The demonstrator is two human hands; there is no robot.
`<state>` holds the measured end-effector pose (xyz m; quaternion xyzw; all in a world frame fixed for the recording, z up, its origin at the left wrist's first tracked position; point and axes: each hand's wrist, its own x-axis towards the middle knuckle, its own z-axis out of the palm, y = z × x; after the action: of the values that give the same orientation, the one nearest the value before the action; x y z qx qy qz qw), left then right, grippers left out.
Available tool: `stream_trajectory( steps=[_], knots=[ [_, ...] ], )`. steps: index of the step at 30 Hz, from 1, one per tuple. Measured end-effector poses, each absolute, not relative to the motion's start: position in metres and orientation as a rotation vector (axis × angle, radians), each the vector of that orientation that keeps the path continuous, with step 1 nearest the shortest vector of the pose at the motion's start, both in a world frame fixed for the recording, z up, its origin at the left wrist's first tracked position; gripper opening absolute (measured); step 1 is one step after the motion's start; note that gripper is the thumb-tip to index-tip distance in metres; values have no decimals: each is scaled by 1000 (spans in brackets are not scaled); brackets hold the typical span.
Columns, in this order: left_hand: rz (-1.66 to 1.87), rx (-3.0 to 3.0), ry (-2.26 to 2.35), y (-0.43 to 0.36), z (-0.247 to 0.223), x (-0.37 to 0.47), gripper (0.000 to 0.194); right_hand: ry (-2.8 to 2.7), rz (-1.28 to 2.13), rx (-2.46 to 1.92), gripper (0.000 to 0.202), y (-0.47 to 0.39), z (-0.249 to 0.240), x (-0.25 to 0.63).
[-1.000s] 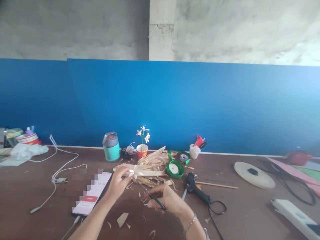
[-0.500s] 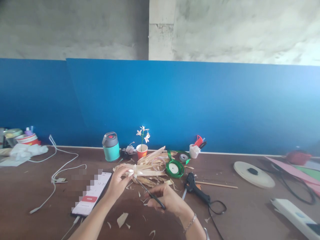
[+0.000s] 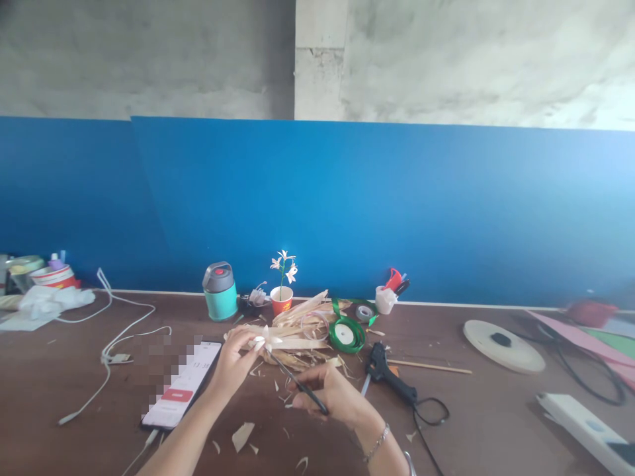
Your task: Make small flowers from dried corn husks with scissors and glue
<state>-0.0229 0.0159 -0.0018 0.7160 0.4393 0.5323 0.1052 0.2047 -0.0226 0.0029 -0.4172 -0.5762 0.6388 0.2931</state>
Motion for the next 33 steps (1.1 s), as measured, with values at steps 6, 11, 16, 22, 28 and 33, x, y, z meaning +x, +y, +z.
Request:
stream_trajectory(
  steps=[6, 11, 16, 22, 28, 33],
  knots=[
    [1565, 2120, 1317, 16, -2, -23, 13, -1514, 1716, -1123, 44, -24, 6, 203],
    [1586, 2113, 1322, 17, -4, -24, 12, -1508, 1716, -1134, 46, -23, 6, 203],
    [1600, 2105, 1312, 17, -4, -24, 12, -1495, 1716, -1134, 45, -23, 7, 202],
    [1601, 2076, 1298, 17, -3, -24, 13, -1512, 1691, -1140, 44, -23, 7, 203],
    [1622, 2054, 1321, 16, -3, -24, 12, -1547, 1719, -1184, 45, -22, 2, 204],
    [1675, 1931, 1426, 15, -4, -24, 12, -1545, 1721, -1154, 45, -22, 0, 203]
  ],
)
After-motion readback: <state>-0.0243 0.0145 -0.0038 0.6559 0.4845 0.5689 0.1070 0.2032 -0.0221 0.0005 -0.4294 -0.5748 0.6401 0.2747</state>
